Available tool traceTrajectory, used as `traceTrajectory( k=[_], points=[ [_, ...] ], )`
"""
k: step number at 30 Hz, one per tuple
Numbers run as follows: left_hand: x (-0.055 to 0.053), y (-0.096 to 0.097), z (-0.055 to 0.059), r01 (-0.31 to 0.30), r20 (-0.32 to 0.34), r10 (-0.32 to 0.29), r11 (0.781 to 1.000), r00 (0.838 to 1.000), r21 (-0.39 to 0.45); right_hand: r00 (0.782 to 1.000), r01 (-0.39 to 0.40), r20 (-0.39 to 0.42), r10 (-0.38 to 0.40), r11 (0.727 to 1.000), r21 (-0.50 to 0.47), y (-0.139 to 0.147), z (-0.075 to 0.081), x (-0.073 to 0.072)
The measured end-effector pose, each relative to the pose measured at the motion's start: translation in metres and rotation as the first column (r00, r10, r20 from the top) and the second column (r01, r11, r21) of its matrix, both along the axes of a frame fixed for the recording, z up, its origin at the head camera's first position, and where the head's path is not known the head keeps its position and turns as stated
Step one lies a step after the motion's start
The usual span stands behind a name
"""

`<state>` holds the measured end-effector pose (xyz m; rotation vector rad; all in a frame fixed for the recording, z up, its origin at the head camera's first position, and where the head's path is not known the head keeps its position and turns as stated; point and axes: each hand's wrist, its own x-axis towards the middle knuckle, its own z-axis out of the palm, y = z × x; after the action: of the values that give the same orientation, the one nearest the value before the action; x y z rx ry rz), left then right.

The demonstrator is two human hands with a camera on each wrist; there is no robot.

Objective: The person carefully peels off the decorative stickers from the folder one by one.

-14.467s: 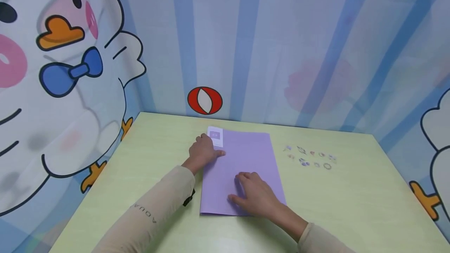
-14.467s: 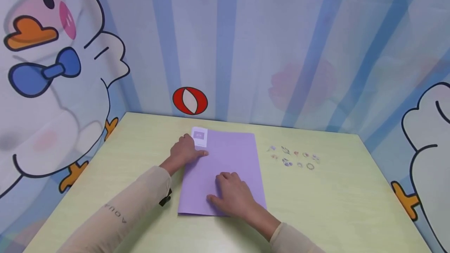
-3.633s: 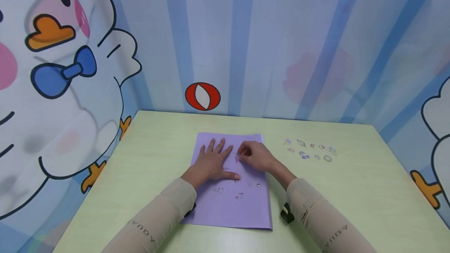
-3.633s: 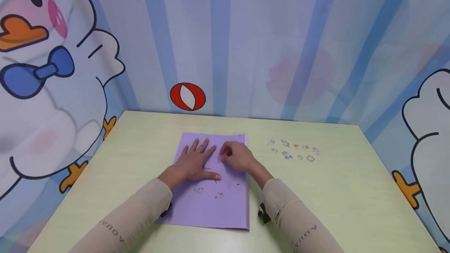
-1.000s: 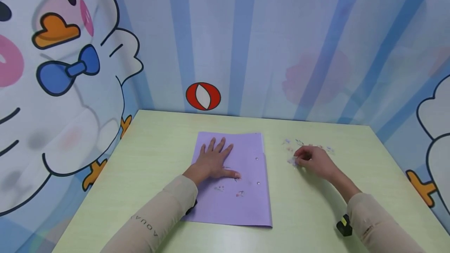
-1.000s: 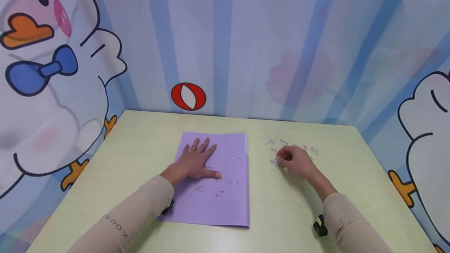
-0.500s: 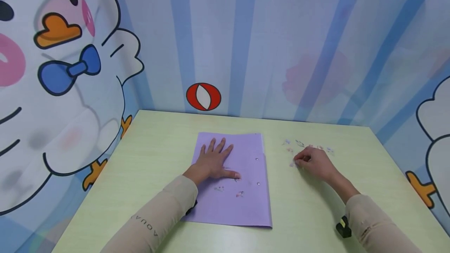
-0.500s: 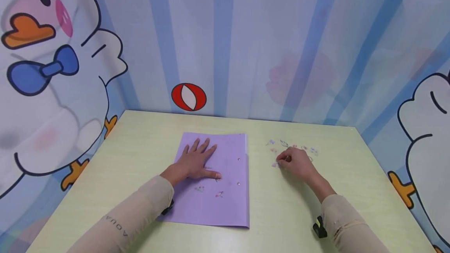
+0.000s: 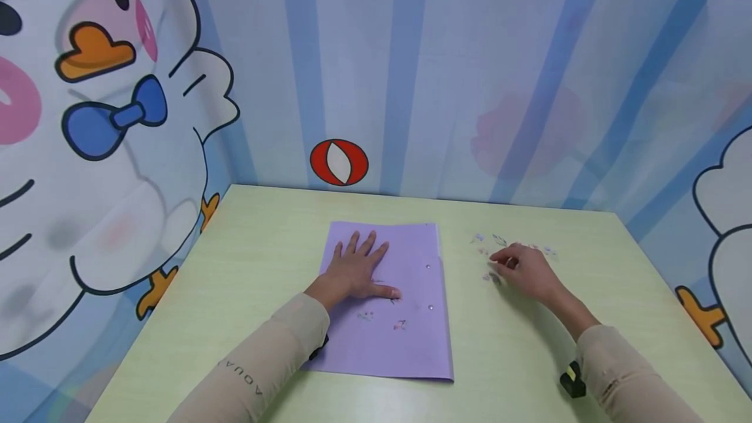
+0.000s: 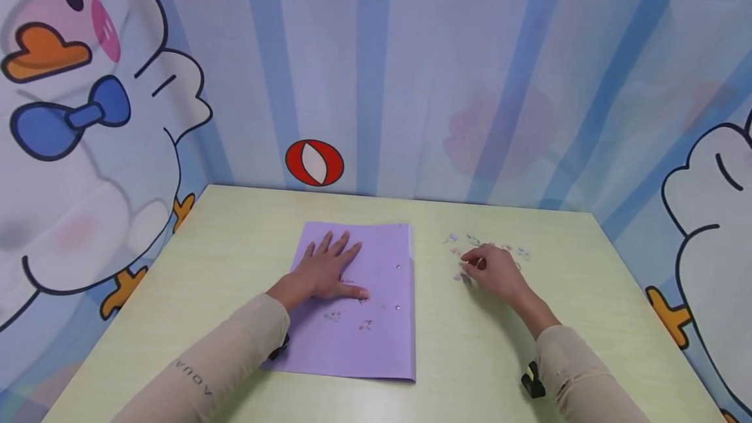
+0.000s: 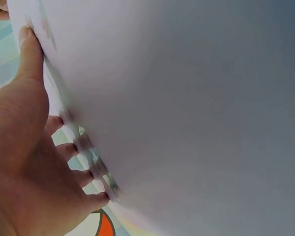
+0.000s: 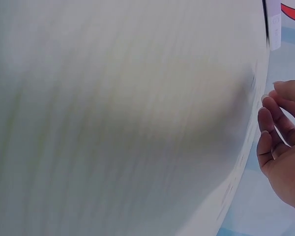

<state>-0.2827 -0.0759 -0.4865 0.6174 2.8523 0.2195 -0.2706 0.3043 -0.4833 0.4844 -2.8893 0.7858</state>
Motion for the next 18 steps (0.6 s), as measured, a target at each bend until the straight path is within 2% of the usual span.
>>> traceTrajectory(
  k=[5,10,18],
  points=[
    [0.0,-0.002,0.002,0.012,-0.003,-0.012,1.0,1.0,0.005,1.0,-0.011,-0.016,0.01,1.0,-0.029,-0.008,0.0,0.001],
    [-0.003,-0.007,0.001,0.047,-0.036,-0.045,0.998,0.998,0.047,1.0,-0.024,-0.019,0.022,0.996,-0.083,-0.02,0.001,0.001],
    [-0.01,-0.031,0.003,0.097,-0.076,-0.089,0.99,0.993,0.107,0.998,-0.053,-0.048,0.047,0.992,-0.118,-0.045,0.01,0.0]
  ],
)
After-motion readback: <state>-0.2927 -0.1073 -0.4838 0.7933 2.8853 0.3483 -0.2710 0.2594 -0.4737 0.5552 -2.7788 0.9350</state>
